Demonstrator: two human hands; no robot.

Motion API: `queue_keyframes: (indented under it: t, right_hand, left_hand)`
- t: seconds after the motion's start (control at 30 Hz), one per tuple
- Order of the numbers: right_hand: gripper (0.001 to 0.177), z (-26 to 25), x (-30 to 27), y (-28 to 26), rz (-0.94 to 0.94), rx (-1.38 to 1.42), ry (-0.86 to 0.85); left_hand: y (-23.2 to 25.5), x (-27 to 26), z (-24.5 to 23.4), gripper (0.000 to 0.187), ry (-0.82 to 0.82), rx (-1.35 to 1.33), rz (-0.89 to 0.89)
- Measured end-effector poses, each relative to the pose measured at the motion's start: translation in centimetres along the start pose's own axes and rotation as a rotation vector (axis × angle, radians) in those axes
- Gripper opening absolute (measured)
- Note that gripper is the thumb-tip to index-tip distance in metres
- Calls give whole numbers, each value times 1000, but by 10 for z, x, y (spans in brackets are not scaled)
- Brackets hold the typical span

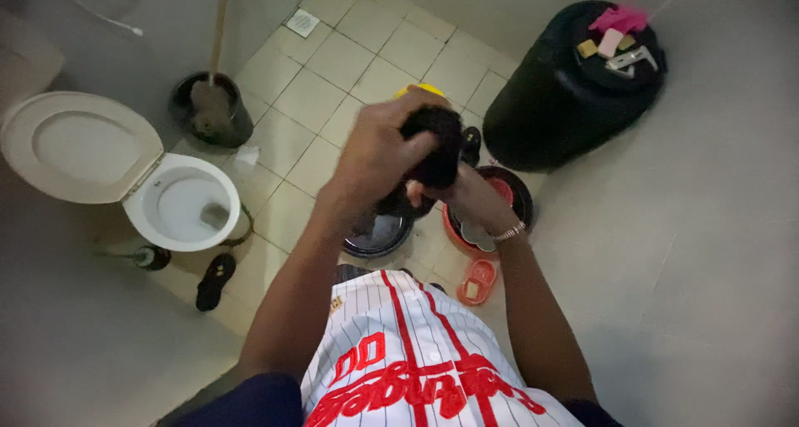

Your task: Hand washing a black garment in a bucket of water.

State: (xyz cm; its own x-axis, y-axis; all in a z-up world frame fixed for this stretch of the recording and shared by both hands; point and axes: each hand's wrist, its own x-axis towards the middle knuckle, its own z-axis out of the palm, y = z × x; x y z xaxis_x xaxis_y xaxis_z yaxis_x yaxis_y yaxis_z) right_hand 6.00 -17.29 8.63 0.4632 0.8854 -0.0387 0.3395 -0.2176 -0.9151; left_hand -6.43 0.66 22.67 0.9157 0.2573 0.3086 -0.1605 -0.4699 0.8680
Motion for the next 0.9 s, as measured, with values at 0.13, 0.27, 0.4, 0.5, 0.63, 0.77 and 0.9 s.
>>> queue_keyframes:
  t: [0.13,0.27,0.4,0.5,0.63,0.77,0.9]
  right_hand:
    - [11,-5,4,37,148,469,-89]
    - [16,-36,-12,-39,184,607,187]
    - [24,-59,-22,-65,114,1093,254]
    - [27,-61,-35,-90,-167,972,155]
    - [37,-56,-28,-152,-94,676,268]
    - [51,-56,-26,-192,-237,415,392]
    - [41,-74,-33,-201,-313,589,419]
  left_hand:
    - [-13,-10,-26,33,209,-76,-9]
    - [-48,-39,-52,33,511,-63,-59]
    - [-105,-70,-36,22,580,-78,-123]
    - [-130,-91,-15,19,514,-85,-182]
    - [-143,-100,10,17,336,-332,-374]
    - [-141,-99,8,18,195,-316,-482]
    - [-135,-93,6,17,246,-287,-351]
